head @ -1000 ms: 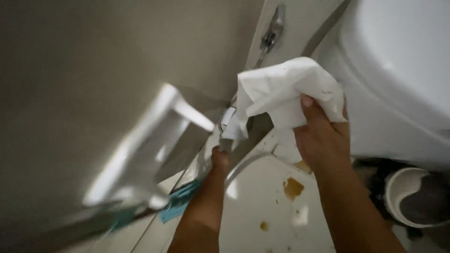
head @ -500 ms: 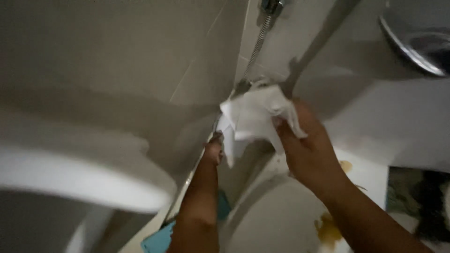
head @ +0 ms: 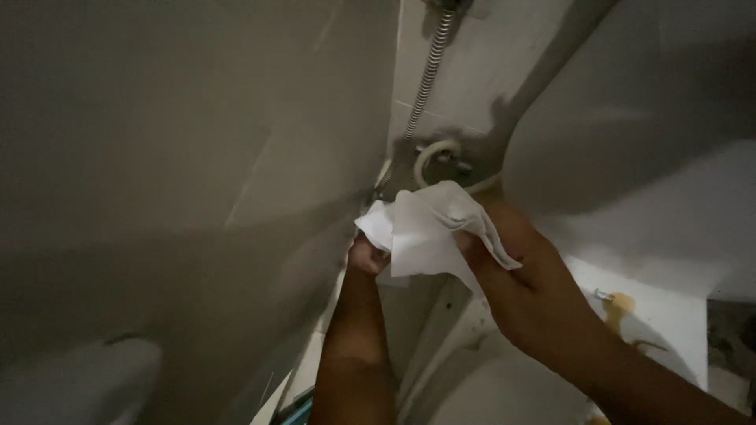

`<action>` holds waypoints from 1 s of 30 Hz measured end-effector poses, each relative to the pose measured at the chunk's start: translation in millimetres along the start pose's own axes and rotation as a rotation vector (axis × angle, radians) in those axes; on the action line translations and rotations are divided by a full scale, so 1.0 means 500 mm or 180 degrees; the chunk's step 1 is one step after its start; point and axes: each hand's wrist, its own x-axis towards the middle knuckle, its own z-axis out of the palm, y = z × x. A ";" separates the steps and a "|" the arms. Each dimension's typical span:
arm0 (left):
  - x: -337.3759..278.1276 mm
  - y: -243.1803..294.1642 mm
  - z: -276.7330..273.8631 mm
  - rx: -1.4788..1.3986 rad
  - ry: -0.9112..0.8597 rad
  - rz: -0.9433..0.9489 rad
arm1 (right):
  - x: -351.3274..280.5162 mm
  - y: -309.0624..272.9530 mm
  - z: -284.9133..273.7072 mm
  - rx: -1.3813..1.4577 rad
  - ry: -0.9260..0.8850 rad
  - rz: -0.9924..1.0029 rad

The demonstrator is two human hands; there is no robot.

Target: The person tears toilet paper from a roll and uses it to wipe stains from the toilet seat and the sink basin. They then wipe the tiled floor with the used paper and discard it into a trash bin. Finally, they tear a fresh sheet of toilet paper and place it on the toilet seat.

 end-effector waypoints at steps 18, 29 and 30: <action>-0.032 -0.034 -0.008 0.2633 0.1523 0.1328 | -0.029 0.047 -0.014 0.0257 0.0031 -0.0392; 0.159 -0.362 0.610 0.2427 0.4592 0.2268 | -0.289 -0.248 -0.155 0.0732 0.0394 0.0068; 0.173 -0.401 0.665 0.2427 0.4568 0.2304 | -0.330 -0.282 -0.188 0.0724 0.0380 0.0034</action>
